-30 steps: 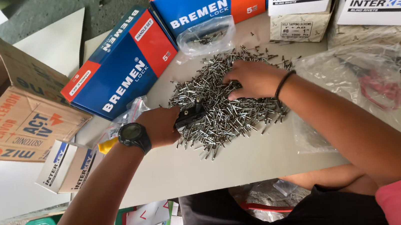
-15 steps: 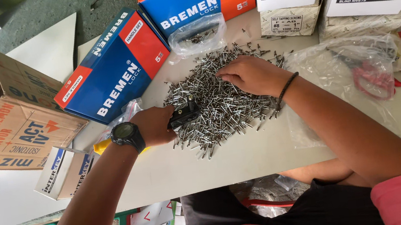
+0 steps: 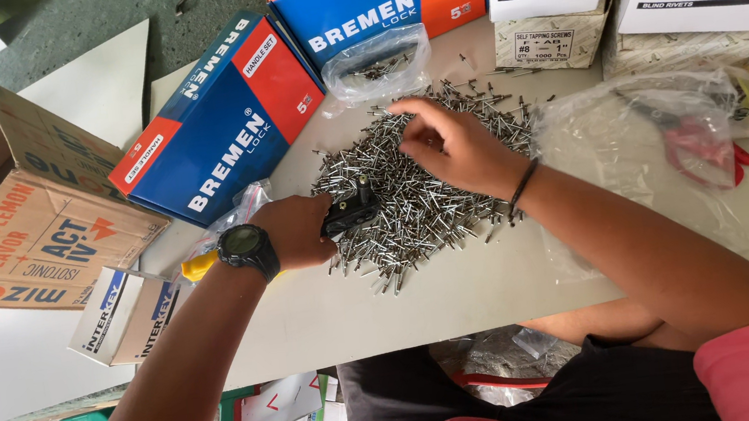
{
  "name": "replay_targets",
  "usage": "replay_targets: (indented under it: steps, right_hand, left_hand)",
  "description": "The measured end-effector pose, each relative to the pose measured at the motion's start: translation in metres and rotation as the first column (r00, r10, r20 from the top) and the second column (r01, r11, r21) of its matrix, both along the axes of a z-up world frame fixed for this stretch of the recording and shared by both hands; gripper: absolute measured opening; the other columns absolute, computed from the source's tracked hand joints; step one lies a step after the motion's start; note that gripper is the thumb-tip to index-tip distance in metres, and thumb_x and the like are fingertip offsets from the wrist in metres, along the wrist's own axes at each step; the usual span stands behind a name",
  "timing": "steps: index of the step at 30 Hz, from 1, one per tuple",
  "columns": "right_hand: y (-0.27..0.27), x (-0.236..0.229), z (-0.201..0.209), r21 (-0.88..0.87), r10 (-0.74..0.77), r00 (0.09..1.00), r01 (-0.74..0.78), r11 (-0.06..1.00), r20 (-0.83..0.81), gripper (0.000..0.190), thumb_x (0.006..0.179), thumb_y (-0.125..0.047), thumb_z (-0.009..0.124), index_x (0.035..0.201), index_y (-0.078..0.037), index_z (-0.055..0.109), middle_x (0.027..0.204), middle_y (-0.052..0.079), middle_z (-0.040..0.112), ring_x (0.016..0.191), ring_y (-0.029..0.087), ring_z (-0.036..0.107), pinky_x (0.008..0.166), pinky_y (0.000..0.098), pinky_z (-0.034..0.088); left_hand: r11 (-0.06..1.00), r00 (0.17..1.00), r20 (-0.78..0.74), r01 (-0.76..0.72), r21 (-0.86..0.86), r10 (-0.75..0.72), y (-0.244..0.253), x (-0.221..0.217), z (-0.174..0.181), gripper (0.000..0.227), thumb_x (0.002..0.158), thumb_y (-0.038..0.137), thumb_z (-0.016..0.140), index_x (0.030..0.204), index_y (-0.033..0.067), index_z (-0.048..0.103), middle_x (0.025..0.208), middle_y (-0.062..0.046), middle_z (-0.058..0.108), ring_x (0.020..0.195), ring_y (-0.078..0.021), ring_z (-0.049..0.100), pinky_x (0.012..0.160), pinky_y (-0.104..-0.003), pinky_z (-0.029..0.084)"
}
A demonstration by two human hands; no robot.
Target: The person uses a yellow-handled bolt cutter to repeatedly cut individual metal rivets from a large pile on a table. The person picks up each rivet, positions it in the cutter, and snips it, then places the cut piece back onto the pile.
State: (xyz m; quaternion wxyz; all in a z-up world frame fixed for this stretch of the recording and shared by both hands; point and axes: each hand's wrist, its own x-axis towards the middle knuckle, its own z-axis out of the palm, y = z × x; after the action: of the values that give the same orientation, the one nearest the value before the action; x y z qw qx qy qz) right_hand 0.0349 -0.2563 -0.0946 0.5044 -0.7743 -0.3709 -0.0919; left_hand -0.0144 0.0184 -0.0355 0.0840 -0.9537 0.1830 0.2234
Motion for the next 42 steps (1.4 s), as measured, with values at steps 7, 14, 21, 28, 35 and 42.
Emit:
replay_targets:
  steps: [7, 14, 21, 28, 35, 42]
  right_hand:
    - [0.037, -0.013, 0.001, 0.235, 0.072, 0.996, -0.059, 0.97, -0.046, 0.02, 0.095, -0.001, 0.067, 0.115, 0.001, 0.064, 0.093, 0.014, 0.074, 0.075, 0.019, 0.068, 0.064, 0.0275, 0.054]
    - [0.046, -0.014, 0.0, 0.229, 0.04, 0.999, -0.032, 0.973, -0.031, 0.017, 0.097, 0.0, 0.066, 0.114, 0.001, 0.064, 0.094, 0.015, 0.075, 0.075, 0.018, 0.069, 0.062, 0.0266, 0.055]
    - [0.034, -0.025, 0.023, 0.034, 0.076, 0.993, -0.08, 0.996, 0.088, 0.018, 0.098, 0.0, 0.057, 0.114, 0.005, 0.066, 0.116, 0.027, 0.068, 0.103, 0.035, 0.066, 0.085, 0.0421, 0.053]
    - [0.02, -0.02, 0.013, 0.051, 0.08, 0.997, -0.078, 0.996, -0.023, 0.034, 0.092, 0.009, 0.048, 0.113, -0.001, 0.072, 0.132, 0.027, 0.063, 0.12, 0.046, 0.06, 0.1, 0.0545, 0.048]
    - [0.016, -0.008, 0.002, -0.03, 0.129, 0.991, -0.13, 0.991, -0.031, 0.028, 0.09, 0.003, 0.054, 0.11, -0.001, 0.074, 0.116, 0.022, 0.072, 0.106, 0.037, 0.067, 0.095, 0.0495, 0.052]
    - [0.016, -0.007, -0.005, -0.016, 0.091, 0.995, -0.091, 0.996, -0.028, 0.021, 0.096, -0.009, 0.065, 0.115, -0.003, 0.071, 0.1, 0.02, 0.071, 0.08, 0.029, 0.065, 0.073, 0.0438, 0.052]
  left_hand:
    - [1.0, 1.0, 0.003, -0.005, -0.005, 0.005, 0.001, 0.001, 0.0, 0.042, 0.079, 0.037, 0.061, 0.112, 0.0111, 0.062, 0.091, -0.017, 0.075, 0.097, -0.0446, 0.073, 0.082, -0.056, 0.058]
    - [0.999, 1.0, -0.001, -0.004, -0.035, 0.004, 0.0, 0.0, 0.003, 0.041, 0.078, 0.035, 0.061, 0.111, 0.0116, 0.062, 0.09, -0.016, 0.075, 0.098, -0.0435, 0.073, 0.083, -0.052, 0.058]
    - [1.0, 0.999, -0.044, 0.01, 0.001, -0.01, 0.007, 0.01, -0.006, 0.041, 0.079, 0.034, 0.062, 0.113, 0.0115, 0.06, 0.091, -0.017, 0.074, 0.099, -0.044, 0.073, 0.082, -0.053, 0.058]
    - [0.994, 0.987, -0.159, 0.045, 0.1, -0.029, 0.003, 0.025, -0.004, 0.036, 0.091, 0.023, 0.071, 0.121, 0.0071, 0.06, 0.101, -0.019, 0.074, 0.104, -0.0394, 0.073, 0.089, -0.046, 0.059]
    - [0.942, 0.985, -0.111, 0.156, 0.298, -0.129, -0.038, 0.02, 0.04, 0.022, 0.088, 0.026, 0.078, 0.101, 0.0103, 0.073, 0.089, -0.012, 0.077, 0.094, -0.034, 0.076, 0.084, -0.044, 0.061]
    - [0.932, 0.981, -0.091, 0.19, 0.308, -0.17, -0.036, 0.018, 0.036, 0.028, 0.088, 0.028, 0.078, 0.106, 0.0073, 0.072, 0.091, -0.014, 0.077, 0.092, -0.034, 0.075, 0.081, -0.045, 0.061]
